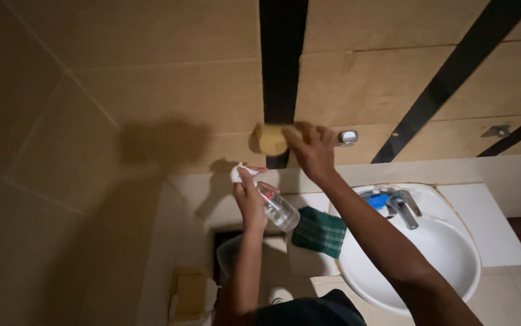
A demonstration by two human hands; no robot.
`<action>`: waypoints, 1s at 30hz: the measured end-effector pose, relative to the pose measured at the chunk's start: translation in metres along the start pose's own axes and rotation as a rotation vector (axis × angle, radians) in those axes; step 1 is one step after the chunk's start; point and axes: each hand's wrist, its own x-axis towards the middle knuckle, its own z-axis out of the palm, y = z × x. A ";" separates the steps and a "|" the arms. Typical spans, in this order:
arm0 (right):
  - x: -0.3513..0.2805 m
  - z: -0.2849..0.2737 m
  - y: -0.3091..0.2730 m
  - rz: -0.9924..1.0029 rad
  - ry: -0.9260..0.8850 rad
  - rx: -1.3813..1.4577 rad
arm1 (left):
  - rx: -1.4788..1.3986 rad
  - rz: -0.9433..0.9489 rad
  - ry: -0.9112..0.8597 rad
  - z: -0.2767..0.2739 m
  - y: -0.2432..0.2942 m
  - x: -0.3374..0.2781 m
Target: The person sprays a cleaning solution onto the bathroom wall and wipes the surface with a yellow sponge. They repeatedly spray and wipe different sections of the wall, moving from the area above the toilet to the wall above the sink.
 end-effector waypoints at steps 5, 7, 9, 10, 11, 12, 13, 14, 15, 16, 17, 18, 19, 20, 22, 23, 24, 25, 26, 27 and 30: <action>0.038 -0.024 -0.012 0.047 0.123 0.024 | -0.042 -0.036 0.021 -0.011 -0.016 0.000; 0.035 -0.025 -0.014 0.050 0.147 0.031 | -0.035 -0.051 0.027 -0.013 -0.015 -0.007; 0.027 -0.019 -0.014 0.006 0.135 0.026 | -0.056 -0.039 0.005 -0.016 -0.013 -0.011; 0.018 -0.008 -0.012 0.005 0.130 0.034 | -0.054 -0.039 0.015 -0.018 -0.015 -0.011; 0.007 0.002 -0.009 -0.021 0.104 0.036 | -0.035 -0.029 0.019 -0.020 -0.017 -0.011; -0.005 0.011 -0.006 -0.044 0.078 0.034 | -0.015 -0.023 0.019 -0.022 -0.020 -0.012; -0.018 0.021 -0.005 -0.041 0.073 0.038 | -0.011 -0.026 0.023 -0.025 -0.022 -0.015; -0.029 0.031 -0.003 -0.054 0.047 0.032 | -0.001 -0.041 0.018 -0.026 -0.022 -0.016; -0.041 0.041 -0.001 -0.066 0.020 0.026 | 0.009 -0.055 0.012 -0.027 -0.023 -0.017; -0.050 0.046 -0.001 -0.064 0.015 0.031 | 0.012 -0.058 0.018 -0.026 -0.020 -0.021; -0.059 0.051 -0.001 -0.066 -0.034 0.034 | 0.018 -0.044 0.005 -0.025 -0.017 -0.024; -0.068 0.055 0.000 -0.065 -0.082 0.033 | 0.024 -0.030 -0.013 -0.023 -0.015 -0.027; -0.077 0.057 0.001 -0.060 -0.086 0.033 | 0.027 -0.035 -0.014 -0.025 -0.020 -0.029; -0.083 0.060 0.003 -0.064 -0.142 0.035 | 0.018 -0.028 -0.027 -0.027 -0.025 -0.029; -0.092 0.062 0.004 -0.064 -0.199 0.038 | 0.011 -0.024 -0.041 -0.030 -0.032 -0.031; -0.096 0.062 0.004 -0.063 -0.235 0.031 | 0.005 -0.032 -0.043 -0.031 -0.034 -0.031; -0.098 0.063 0.005 -0.062 -0.270 0.022 | -0.003 -0.039 -0.046 -0.032 -0.038 -0.031; -0.098 0.063 0.006 -0.060 -0.271 0.020 | -0.004 -0.041 -0.048 -0.030 -0.037 -0.031; -0.099 0.062 0.005 -0.047 -0.293 0.018 | 0.015 -0.066 -0.043 -0.030 -0.036 -0.033; -0.100 0.061 0.005 -0.034 -0.316 0.016 | 0.035 -0.090 -0.037 -0.030 -0.035 -0.036; -0.092 0.050 0.004 0.002 -0.281 0.013 | 0.032 -0.065 -0.060 -0.031 -0.034 -0.043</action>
